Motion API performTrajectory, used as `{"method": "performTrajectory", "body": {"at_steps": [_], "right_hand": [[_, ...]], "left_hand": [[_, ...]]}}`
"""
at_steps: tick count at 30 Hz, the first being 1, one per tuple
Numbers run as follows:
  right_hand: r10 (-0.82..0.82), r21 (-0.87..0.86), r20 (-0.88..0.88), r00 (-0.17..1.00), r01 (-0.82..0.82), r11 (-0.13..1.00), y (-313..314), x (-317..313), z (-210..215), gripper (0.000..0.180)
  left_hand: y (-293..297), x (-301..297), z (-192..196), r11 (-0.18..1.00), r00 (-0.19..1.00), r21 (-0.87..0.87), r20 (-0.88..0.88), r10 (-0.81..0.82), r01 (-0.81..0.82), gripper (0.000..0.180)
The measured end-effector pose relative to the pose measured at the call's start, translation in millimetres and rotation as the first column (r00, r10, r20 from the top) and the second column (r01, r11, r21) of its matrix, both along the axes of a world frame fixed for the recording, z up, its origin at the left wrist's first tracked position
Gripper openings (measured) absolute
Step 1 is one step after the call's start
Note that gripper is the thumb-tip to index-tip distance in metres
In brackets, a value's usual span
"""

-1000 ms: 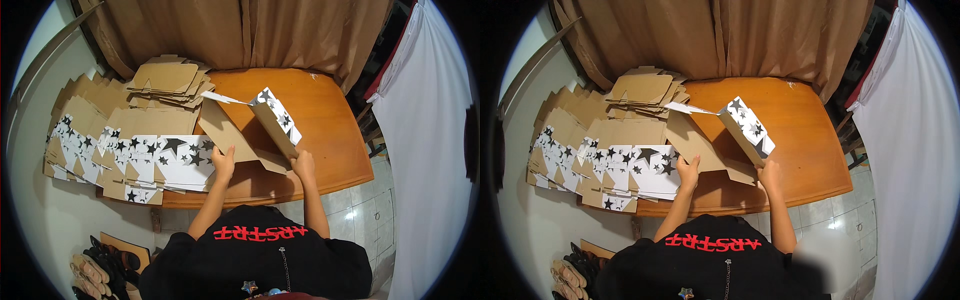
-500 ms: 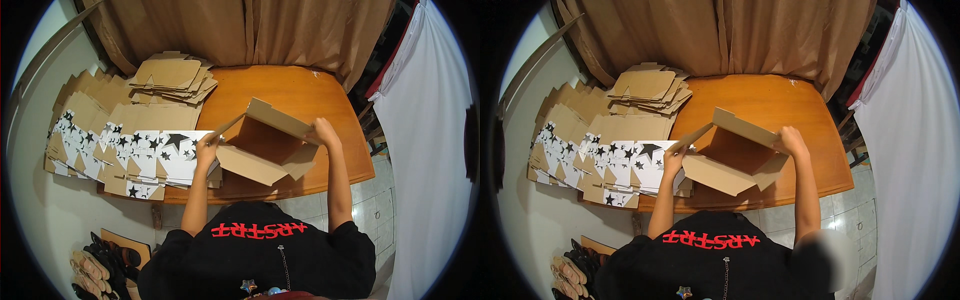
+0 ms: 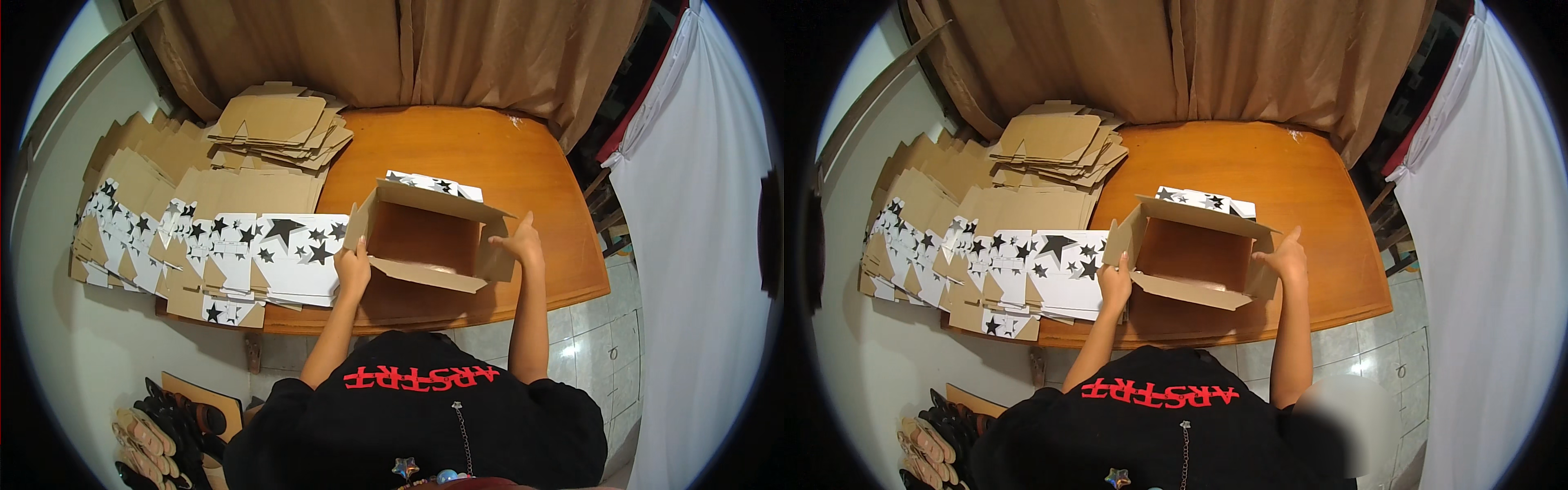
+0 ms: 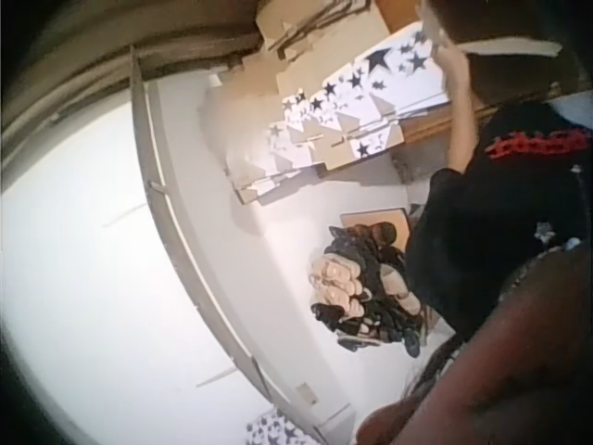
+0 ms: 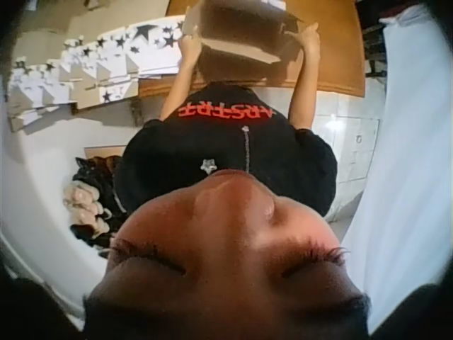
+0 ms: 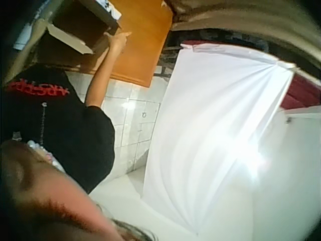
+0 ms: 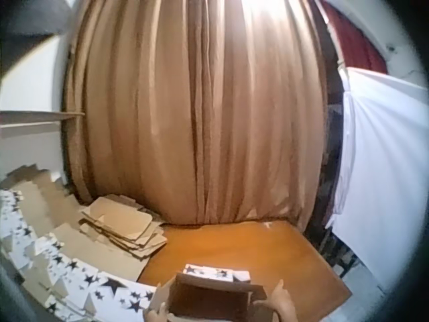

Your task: Fold cardboard templates into shoe boxes and place them on a shelf.

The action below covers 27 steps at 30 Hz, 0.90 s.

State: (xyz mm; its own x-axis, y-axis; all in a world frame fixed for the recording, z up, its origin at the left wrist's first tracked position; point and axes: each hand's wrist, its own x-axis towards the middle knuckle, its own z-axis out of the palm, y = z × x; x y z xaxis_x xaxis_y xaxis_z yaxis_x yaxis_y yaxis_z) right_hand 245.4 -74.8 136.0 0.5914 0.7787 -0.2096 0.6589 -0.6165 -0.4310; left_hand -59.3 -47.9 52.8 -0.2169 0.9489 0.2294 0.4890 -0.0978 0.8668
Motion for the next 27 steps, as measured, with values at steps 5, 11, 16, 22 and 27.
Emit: {"method": "performTrajectory", "body": {"at_steps": [5,11,16,22,27], "right_hand": [[0.09,-0.007,-0.17,0.981,-0.093,0.996,-4,37,-19,0.073],[0.133,0.089,-0.218,0.967,-0.116,0.989,11,71,-35,0.045],[0.046,0.17,-0.072,0.996,-0.033,0.985,13,70,-42,0.038],[-0.069,0.322,0.157,0.985,0.015,0.947,9,59,-76,0.035],[-0.082,0.188,0.331,0.94,0.019,0.982,6,14,-60,0.05]], "left_hand": [[-1,10,-16,0.996,1.0,-0.092,-0.009,0.008,-0.009,0.033],[5,12,-42,0.997,1.0,-0.076,0.013,-0.01,0.011,0.032],[9,14,-34,0.998,0.999,-0.058,-0.025,-0.023,0.022,0.037],[23,16,-30,0.978,0.983,-0.207,-0.178,-0.051,0.013,0.045],[33,2,-47,0.963,0.991,-0.257,-0.08,-0.109,0.085,0.044]]}}
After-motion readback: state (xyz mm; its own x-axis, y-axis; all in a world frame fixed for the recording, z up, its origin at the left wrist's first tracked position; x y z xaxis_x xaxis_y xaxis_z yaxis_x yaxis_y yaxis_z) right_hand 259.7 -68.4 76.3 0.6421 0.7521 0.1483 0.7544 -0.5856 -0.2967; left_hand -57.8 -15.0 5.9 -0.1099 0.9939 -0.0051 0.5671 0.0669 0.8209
